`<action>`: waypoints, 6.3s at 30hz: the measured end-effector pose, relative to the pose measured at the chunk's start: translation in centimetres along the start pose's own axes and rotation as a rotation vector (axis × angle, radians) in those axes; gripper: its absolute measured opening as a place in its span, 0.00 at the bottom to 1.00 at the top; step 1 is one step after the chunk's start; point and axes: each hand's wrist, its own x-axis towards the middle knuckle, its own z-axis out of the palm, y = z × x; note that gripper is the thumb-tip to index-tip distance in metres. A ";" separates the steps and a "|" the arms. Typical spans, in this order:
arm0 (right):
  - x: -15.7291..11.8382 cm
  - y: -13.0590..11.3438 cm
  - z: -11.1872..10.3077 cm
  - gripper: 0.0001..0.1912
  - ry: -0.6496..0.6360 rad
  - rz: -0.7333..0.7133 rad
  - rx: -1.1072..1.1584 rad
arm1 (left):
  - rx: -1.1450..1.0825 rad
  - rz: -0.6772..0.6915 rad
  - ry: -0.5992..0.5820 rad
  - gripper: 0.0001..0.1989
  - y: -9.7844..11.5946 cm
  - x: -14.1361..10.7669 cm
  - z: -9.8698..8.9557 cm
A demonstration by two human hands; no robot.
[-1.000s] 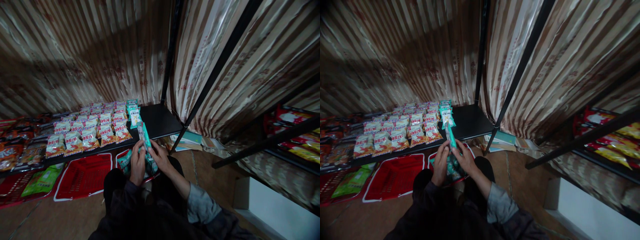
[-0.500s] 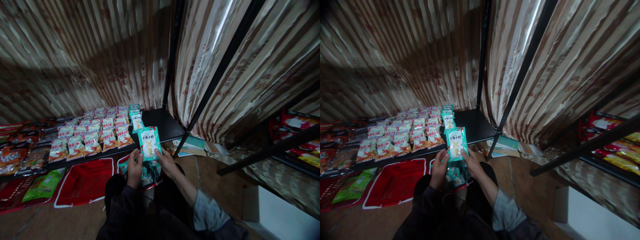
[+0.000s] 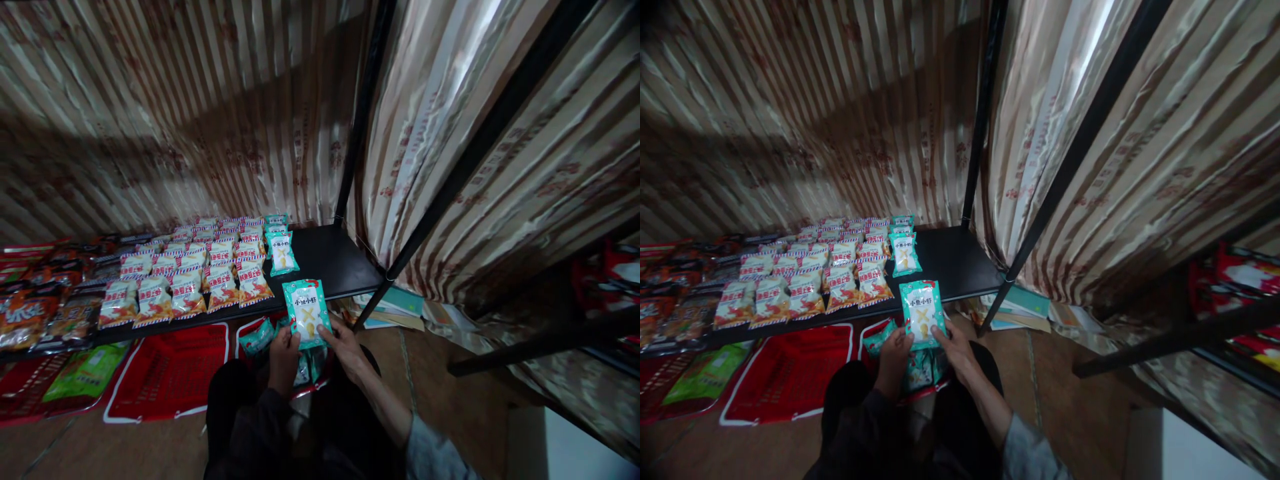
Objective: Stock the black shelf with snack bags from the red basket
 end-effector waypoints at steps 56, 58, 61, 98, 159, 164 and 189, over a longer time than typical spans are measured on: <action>16.3 -0.8 1.7 0.14 0.137 -0.295 -0.920 | 0.534 0.420 0.296 0.32 2.4 13.3 5.0; 16.3 -0.9 1.7 0.12 0.139 -0.292 -0.924 | 0.530 0.437 0.306 0.32 2.3 13.2 5.1; 16.3 -0.7 1.6 0.12 0.145 -0.294 -0.873 | 0.520 0.449 0.332 0.31 2.3 13.0 5.3; 19.0 -0.8 4.6 0.21 0.124 -0.265 -0.385 | 0.562 0.461 0.424 0.31 2.3 13.1 5.9; 24.2 -2.0 4.1 0.31 -0.044 -0.263 -0.146 | 0.701 0.586 0.539 0.27 1.8 13.4 6.5; 25.7 -2.5 3.6 0.34 0.062 -0.288 -0.165 | 0.698 0.596 0.554 0.27 1.8 13.5 6.5; 30.0 -3.5 4.5 0.39 -0.003 -0.166 -0.062 | 0.692 0.615 0.556 0.27 1.6 13.7 6.7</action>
